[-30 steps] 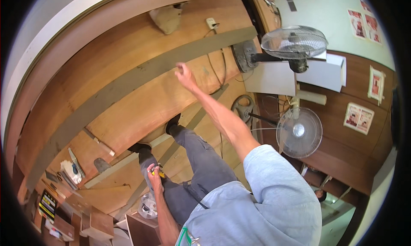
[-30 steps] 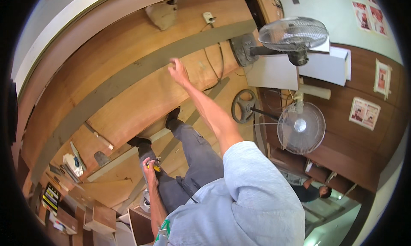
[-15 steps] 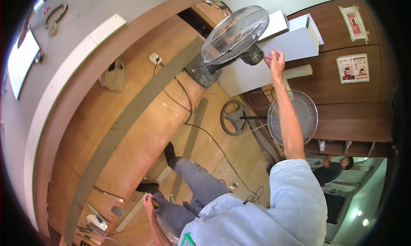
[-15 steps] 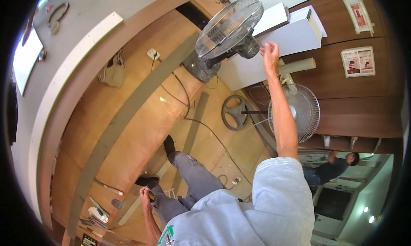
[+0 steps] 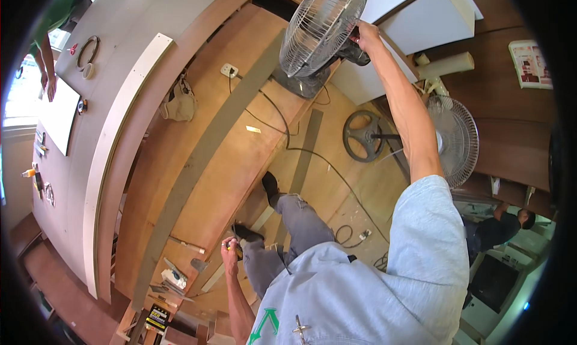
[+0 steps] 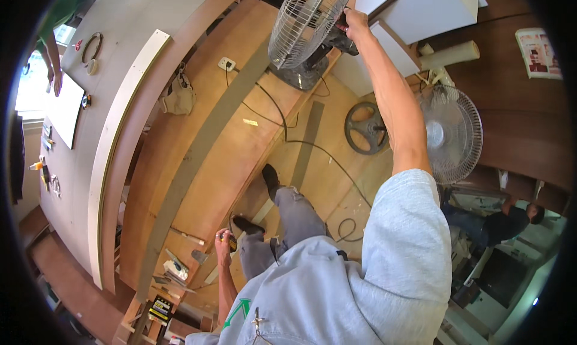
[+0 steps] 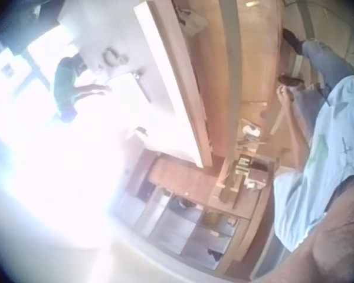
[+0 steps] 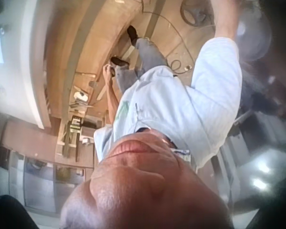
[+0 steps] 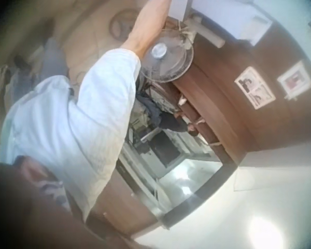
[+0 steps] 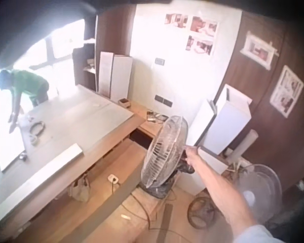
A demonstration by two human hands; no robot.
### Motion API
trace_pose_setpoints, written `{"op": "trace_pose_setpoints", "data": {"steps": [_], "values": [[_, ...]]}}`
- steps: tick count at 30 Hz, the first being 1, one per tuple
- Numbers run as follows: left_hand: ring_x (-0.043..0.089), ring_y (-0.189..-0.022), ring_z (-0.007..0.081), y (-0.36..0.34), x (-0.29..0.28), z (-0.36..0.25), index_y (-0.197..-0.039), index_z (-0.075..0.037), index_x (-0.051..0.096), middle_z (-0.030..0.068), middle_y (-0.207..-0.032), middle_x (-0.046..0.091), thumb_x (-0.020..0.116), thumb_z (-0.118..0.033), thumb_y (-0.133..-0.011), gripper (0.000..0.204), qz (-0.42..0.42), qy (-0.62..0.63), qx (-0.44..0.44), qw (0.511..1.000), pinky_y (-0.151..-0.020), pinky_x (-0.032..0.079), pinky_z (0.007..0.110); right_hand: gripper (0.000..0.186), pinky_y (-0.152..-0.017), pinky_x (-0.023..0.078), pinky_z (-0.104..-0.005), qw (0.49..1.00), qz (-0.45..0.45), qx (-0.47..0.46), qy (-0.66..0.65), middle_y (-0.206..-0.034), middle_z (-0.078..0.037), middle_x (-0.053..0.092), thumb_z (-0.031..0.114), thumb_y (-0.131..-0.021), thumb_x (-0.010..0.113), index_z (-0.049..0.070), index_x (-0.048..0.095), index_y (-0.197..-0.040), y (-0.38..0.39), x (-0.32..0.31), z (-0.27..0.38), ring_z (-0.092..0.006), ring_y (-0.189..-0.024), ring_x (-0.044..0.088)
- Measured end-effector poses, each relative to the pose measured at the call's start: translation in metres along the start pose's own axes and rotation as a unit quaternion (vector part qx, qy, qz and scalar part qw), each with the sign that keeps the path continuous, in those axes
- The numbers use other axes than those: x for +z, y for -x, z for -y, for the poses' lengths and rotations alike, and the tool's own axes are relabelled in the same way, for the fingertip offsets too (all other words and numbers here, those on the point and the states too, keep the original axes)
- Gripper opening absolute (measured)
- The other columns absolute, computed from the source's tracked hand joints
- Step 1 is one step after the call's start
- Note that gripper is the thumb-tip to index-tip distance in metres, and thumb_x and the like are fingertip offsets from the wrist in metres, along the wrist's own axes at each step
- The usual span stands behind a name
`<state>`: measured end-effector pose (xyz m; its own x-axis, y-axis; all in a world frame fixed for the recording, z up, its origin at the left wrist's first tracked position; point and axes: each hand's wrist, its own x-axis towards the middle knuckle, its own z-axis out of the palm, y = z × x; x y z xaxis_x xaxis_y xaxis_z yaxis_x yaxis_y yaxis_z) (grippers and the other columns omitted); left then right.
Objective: The person uses a tape measure to determine the length of a curved wooden panel and marks it with a pencil.
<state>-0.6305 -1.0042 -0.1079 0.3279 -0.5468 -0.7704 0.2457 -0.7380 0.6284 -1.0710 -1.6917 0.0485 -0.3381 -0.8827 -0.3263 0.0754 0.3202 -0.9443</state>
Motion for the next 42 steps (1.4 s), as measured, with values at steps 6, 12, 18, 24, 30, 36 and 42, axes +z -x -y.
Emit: {"op": "trace_pose_setpoints", "data": {"steps": [6, 12, 18, 24, 30, 36, 42], "values": [[0.057, -0.07, 0.0126, 0.045, -0.046, 0.006, -0.103, -0.006, 0.056, 0.0046, -0.079, 0.06, 0.059, -0.024, -0.093, 0.021, -0.097, 0.008, -0.044, 0.994, -0.061, 0.047, 0.027, 0.011, -0.055, 0.05, -0.0318, 0.996, -0.02, -0.027, -0.081, -0.07, -0.004, 0.058, 0.012, -0.092, 0.054, 0.002, 0.061, -0.093, 0.097, -0.091, -0.009, -0.016, -0.057, 0.055], [0.056, -0.071, 0.0131, 0.044, -0.077, 0.012, -0.101, -0.006, 0.055, 0.0049, -0.078, 0.06, 0.059, -0.027, -0.093, 0.023, -0.073, -0.072, -0.04, 0.994, -0.063, 0.047, 0.028, 0.019, -0.052, 0.051, -0.0286, 0.994, -0.055, -0.037, -0.087, -0.077, -0.007, 0.062, 0.011, -0.093, 0.055, -0.001, 0.059, -0.107, 0.202, -0.167, -0.041, -0.0141, -0.062, 0.06], [0.054, -0.073, 0.0133, 0.012, -0.063, -0.017, -0.101, -0.005, 0.056, 0.0046, -0.079, 0.059, 0.059, -0.034, -0.093, 0.03, -0.023, -0.135, 0.001, 0.991, -0.065, 0.045, 0.029, 0.025, -0.052, 0.048, -0.0296, 0.989, -0.139, 0.03, -0.033, -0.076, -0.005, 0.063, 0.013, -0.093, 0.055, 0.001, 0.056, -0.114, 0.319, -0.218, -0.092, -0.0144, -0.058, 0.059], [0.056, -0.068, 0.014, -0.021, -0.051, -0.067, -0.1, -0.006, 0.056, 0.0049, -0.078, 0.059, 0.06, -0.037, -0.092, 0.033, 0.071, -0.208, 0.061, 0.974, -0.057, 0.047, 0.028, 0.022, -0.06, 0.048, -0.0249, 0.981, -0.188, 0.049, 0.028, -0.082, -0.002, 0.063, 0.013, -0.094, 0.056, 0.002, 0.062, -0.112, 0.414, -0.329, -0.192, -0.0105, -0.069, 0.059], [0.054, -0.072, 0.011, -0.009, -0.062, -0.093, -0.103, -0.004, 0.056, 0.0027, -0.081, 0.058, 0.06, -0.033, -0.093, 0.031, 0.082, -0.266, 0.067, 0.958, -0.063, 0.045, 0.027, 0.021, -0.061, 0.047, -0.0228, 0.968, -0.22, 0.122, 0.01, -0.082, 0.0, 0.063, 0.013, -0.094, 0.056, 0.003, 0.063, -0.112, 0.508, -0.41, -0.28, -0.0084, -0.069, 0.057], [0.057, -0.077, 0.0122, -0.006, -0.08, -0.062, -0.105, -0.004, 0.058, 0.0041, -0.084, 0.061, 0.061, -0.03, -0.092, 0.029, 0.071, -0.35, 0.046, 0.933, -0.069, 0.047, 0.028, 0.023, -0.061, 0.048, -0.0244, 0.955, -0.274, 0.109, -0.011, -0.082, 0.0, 0.063, 0.015, -0.093, 0.059, 0.003, 0.062, -0.113, 0.547, -0.463, -0.341, -0.0093, -0.068, 0.058], [0.062, -0.077, 0.0193, -0.012, -0.105, -0.021, -0.106, 0.001, 0.062, 0.008, -0.085, 0.065, 0.062, -0.034, -0.091, 0.038, 0.044, -0.386, 0.076, 0.918, -0.07, 0.051, 0.033, 0.026, -0.062, 0.046, -0.0246, 0.949, -0.3, 0.085, 0.04, -0.082, 0.001, 0.062, 0.018, -0.094, 0.058, 0.007, 0.063, -0.116, 0.54, -0.465, -0.371, -0.0091, -0.069, 0.056]]}}
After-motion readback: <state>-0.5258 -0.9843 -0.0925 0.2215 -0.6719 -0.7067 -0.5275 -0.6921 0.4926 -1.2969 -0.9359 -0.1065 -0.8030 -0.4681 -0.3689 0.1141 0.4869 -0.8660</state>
